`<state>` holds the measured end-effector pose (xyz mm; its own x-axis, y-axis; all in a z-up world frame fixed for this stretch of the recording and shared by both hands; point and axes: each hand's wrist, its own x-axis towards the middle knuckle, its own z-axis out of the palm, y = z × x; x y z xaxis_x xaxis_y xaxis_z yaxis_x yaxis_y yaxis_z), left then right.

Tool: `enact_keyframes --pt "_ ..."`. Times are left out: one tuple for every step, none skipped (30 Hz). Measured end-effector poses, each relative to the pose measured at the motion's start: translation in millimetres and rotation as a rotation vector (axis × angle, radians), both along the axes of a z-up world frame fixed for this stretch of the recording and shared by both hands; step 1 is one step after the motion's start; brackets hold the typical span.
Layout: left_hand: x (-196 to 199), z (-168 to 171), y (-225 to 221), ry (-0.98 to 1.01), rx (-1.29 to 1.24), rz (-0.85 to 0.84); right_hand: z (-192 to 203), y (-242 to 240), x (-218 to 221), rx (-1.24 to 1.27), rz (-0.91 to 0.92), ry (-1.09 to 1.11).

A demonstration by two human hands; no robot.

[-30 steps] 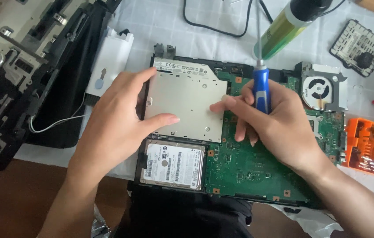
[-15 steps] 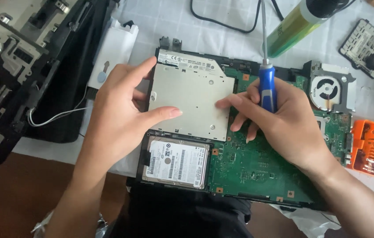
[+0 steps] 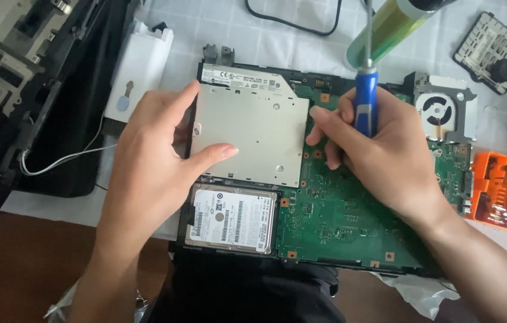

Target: Disassembling and inspecting internal components of a laptop, including the motherboard, hard drive, and optical drive using a screwdriver.

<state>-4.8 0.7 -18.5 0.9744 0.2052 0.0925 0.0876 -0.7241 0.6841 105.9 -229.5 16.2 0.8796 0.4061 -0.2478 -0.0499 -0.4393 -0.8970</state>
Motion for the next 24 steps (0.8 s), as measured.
enact_keyframes --pt "-0.1 -0.1 -0.2 0.001 0.000 -0.002 -0.1 0.5 0.2 0.000 -0.002 0.001" --pt "0.1 -0.1 -0.3 0.028 0.061 -0.012 0.1 1.2 0.7 0.008 -0.010 0.034" --pt "0.5 0.1 -0.3 0.054 0.123 -0.023 0.5 2.1 1.3 0.016 -0.019 0.067" --pt "-0.8 -0.8 -2.8 0.049 0.125 -0.022 0.7 2.5 1.5 0.018 -0.019 0.063" --pt "-2.0 -1.7 -5.2 0.066 0.214 -0.024 0.9 3.1 1.6 0.011 -0.033 0.078" --pt "-3.3 -2.9 -7.5 0.084 0.302 -0.026 0.8 3.4 1.3 0.003 -0.048 0.094" --pt "-0.7 -1.5 -7.2 0.080 0.304 -0.028 1.8 4.2 3.4 0.005 -0.051 0.090" --pt "-0.4 0.0 -7.7 0.090 0.324 -0.044 2.5 4.3 3.3 -0.003 -0.049 0.098" --pt "-0.4 1.4 -8.2 0.100 0.343 -0.059 3.2 4.3 3.1 -0.011 -0.047 0.105" --pt "-0.5 1.6 -9.3 0.097 0.344 -0.059 4.3 3.5 4.1 -0.009 -0.047 0.102" --pt "-0.6 1.9 -10.4 0.081 0.363 -0.087 5.4 2.8 5.0 0.022 -0.051 0.128" --pt "-2.0 2.0 -11.6 0.069 0.381 -0.117 6.2 2.0 4.9 0.053 -0.056 0.158" --pt "0.5 3.2 -10.9 0.072 0.380 -0.117 5.4 -0.7 7.3 0.052 -0.056 0.160" --pt "4.2 4.6 -10.2 0.039 0.337 -0.187 5.0 -3.4 10.4 -0.013 -0.006 0.115" --pt "7.9 6.2 -9.5 0.006 0.293 -0.257 4.9 -6.1 13.5 -0.077 0.045 0.070" --pt "13.3 3.9 -8.6 0.006 0.296 -0.257 5.4 -6.4 14.0 -0.075 0.045 0.070" --pt "18.8 1.5 -7.9 0.025 0.287 -0.362 6.0 -6.7 14.7 -0.138 0.094 0.005" --pt "25.1 -1.1 -7.7 0.044 0.276 -0.468 6.7 -7.8 15.6 -0.203 0.142 -0.061" --pt "27.5 -0.3 -7.8 0.042 0.277 -0.469 6.8 -5.3 16.0 -0.203 0.140 -0.063" --pt "29.9 -0.1 -8.2 0.005 0.240 -0.517 6.5 -3.2 16.4 -0.211 0.086 -0.021" --pt "32.5 -0.3 -8.6 -0.033 0.202 -0.564 5.9 -1.0 17.0 -0.220 0.032 0.020" --pt "32.0 -1.7 -9.9 -0.031 0.199 -0.563 5.3 -0.5 15.4 -0.222 0.033 0.022" --pt "31.6 -3.4 -11.0 -0.053 0.177 -0.570 4.6 0.2 13.9 -0.200 0.020 -0.003" --pt "31.1 -5.0 -11.7 -0.075 0.157 -0.573 3.5 1.4 13.0 -0.176 0.011 -0.031"
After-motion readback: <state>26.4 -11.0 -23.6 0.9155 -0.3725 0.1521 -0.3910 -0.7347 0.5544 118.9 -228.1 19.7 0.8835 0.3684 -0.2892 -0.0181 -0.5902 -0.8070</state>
